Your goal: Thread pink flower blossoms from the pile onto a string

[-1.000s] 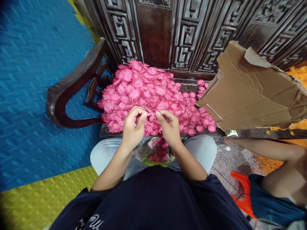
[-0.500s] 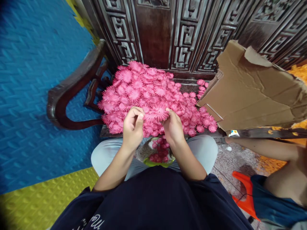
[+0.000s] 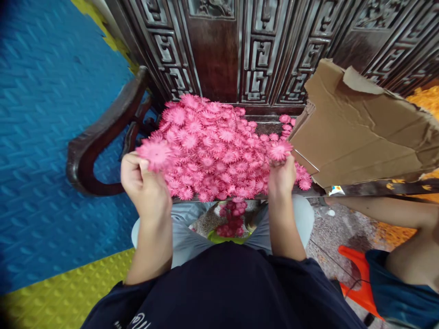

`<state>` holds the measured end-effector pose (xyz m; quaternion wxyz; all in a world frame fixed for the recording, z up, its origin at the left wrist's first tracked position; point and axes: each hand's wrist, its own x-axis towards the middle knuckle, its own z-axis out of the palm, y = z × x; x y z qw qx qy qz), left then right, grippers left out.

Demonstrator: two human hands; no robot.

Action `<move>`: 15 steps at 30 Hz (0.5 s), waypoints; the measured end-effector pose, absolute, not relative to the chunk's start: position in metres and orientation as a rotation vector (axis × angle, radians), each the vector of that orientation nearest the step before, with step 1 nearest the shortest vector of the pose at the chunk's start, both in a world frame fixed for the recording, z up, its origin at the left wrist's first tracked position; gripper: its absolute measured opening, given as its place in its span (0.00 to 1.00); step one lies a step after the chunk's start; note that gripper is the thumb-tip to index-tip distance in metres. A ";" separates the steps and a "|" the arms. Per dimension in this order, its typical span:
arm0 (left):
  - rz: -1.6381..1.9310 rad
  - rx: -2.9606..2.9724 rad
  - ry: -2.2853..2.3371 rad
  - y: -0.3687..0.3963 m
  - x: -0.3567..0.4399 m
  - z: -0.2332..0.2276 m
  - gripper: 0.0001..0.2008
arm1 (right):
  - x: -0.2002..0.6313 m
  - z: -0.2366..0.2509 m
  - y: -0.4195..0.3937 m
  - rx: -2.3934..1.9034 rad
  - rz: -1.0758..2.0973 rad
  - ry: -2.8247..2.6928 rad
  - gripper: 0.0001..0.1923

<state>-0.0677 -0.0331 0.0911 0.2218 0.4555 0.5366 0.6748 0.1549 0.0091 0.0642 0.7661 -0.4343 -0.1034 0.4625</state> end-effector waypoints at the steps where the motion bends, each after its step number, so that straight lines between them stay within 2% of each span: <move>1: 1.924 1.348 1.479 -0.024 -0.075 0.092 0.10 | 0.161 0.060 0.011 -0.989 1.032 -0.258 0.07; 5: 1.747 1.564 1.833 0.036 -0.088 0.087 0.08 | 0.156 0.049 0.004 -1.044 1.241 -0.359 0.06; 8: 1.644 1.571 1.932 0.076 -0.085 0.078 0.01 | 0.139 0.050 -0.003 -0.995 1.354 -0.362 0.07; 9: 1.578 1.573 2.006 0.082 -0.082 0.076 0.06 | 0.135 0.052 -0.004 -0.985 1.369 -0.369 0.08; 12: 1.534 1.625 2.073 0.071 -0.069 0.074 0.15 | 0.126 0.059 -0.005 -0.960 1.370 -0.434 0.08; 15: 1.612 1.746 1.845 0.033 -0.048 0.078 0.10 | 0.120 0.066 -0.004 -0.950 1.350 -0.487 0.09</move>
